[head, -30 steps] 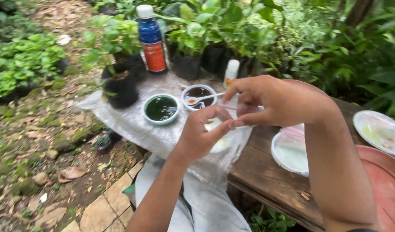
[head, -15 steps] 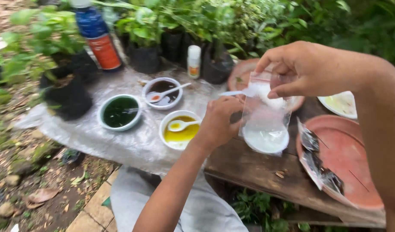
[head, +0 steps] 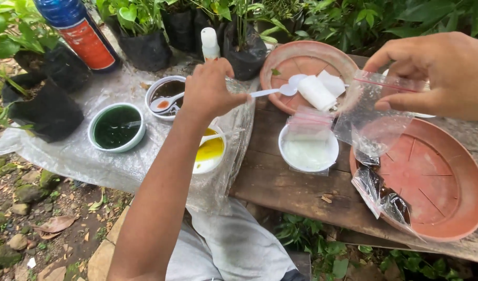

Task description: Mixing colored liquid solutions in bowls and transferring them into small plastic bags using a spoon for packaging.

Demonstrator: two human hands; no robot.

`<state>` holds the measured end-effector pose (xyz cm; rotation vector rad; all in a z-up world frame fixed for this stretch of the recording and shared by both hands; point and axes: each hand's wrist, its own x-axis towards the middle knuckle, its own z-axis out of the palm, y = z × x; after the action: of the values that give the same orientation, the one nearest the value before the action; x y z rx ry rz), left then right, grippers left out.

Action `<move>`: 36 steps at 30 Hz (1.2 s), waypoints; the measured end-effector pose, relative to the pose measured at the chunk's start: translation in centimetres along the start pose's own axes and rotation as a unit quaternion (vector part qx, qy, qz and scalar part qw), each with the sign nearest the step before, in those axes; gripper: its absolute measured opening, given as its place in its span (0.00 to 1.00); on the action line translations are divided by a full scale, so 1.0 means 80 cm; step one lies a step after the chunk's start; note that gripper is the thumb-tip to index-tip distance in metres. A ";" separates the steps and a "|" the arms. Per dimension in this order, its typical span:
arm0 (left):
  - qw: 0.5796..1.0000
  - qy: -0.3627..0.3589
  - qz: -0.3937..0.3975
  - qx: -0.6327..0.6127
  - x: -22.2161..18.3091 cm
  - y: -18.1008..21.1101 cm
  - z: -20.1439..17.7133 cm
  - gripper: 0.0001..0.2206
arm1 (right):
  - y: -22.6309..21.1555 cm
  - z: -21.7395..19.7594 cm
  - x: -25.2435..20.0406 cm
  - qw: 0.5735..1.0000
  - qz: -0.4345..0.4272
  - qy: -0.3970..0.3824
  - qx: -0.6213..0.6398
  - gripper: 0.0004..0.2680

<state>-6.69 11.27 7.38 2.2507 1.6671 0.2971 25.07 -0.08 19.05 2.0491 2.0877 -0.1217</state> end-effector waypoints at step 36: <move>0.936 -0.069 0.314 0.144 -0.092 0.139 0.137 0.30 | 0.070 0.028 -0.044 0.953 -0.079 0.145 0.253 0.17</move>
<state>4.84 -0.14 1.61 2.9064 0.9253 0.0299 30.85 -3.85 18.14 2.2816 2.6202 -0.4495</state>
